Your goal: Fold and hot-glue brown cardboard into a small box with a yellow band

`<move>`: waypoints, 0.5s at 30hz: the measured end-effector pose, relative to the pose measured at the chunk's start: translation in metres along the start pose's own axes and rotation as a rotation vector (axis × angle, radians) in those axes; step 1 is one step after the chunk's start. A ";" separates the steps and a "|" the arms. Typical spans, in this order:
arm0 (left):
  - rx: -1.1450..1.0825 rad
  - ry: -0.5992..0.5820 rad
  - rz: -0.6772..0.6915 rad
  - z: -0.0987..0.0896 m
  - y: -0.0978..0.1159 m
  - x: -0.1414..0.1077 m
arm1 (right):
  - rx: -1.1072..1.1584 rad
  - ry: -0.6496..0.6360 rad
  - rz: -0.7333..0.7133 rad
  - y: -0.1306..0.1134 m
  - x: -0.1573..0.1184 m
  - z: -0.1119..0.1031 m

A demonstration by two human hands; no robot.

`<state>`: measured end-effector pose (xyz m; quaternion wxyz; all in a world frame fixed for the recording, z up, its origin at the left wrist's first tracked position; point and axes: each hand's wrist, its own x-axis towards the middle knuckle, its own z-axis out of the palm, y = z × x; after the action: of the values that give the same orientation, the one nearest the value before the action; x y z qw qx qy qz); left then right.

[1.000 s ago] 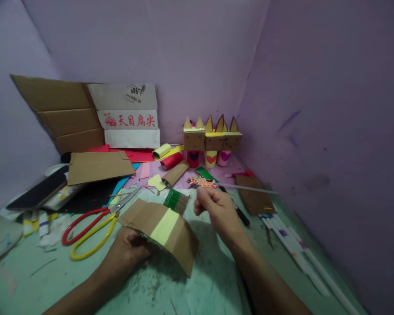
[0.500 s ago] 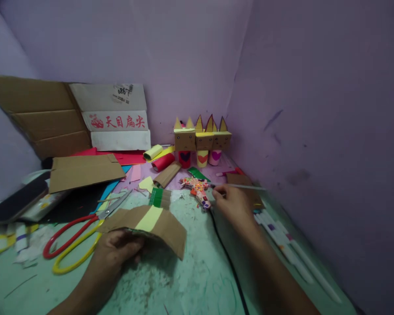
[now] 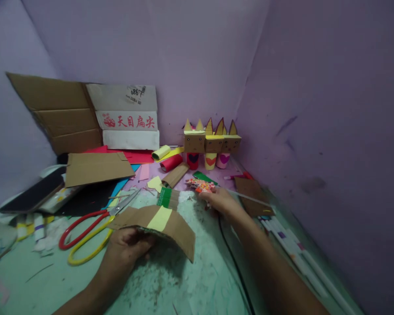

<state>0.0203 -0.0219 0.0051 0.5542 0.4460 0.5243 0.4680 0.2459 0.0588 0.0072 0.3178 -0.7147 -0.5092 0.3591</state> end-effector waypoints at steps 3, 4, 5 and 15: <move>0.009 0.006 0.011 0.000 -0.001 0.001 | 0.230 -0.067 -0.006 -0.011 -0.012 -0.001; 0.009 0.008 0.017 0.000 -0.002 0.001 | 0.287 -0.073 -0.018 -0.016 -0.019 -0.003; 0.008 0.012 0.023 0.000 -0.003 0.001 | 0.339 -0.075 -0.038 -0.021 -0.027 -0.005; 0.117 0.161 0.264 -0.001 -0.011 0.000 | 0.466 -0.092 -0.222 0.005 -0.129 -0.018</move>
<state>0.0202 -0.0238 -0.0058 0.4172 0.5034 0.5303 0.5397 0.2343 -0.0671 0.0373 0.4877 -0.5450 -0.5019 0.4618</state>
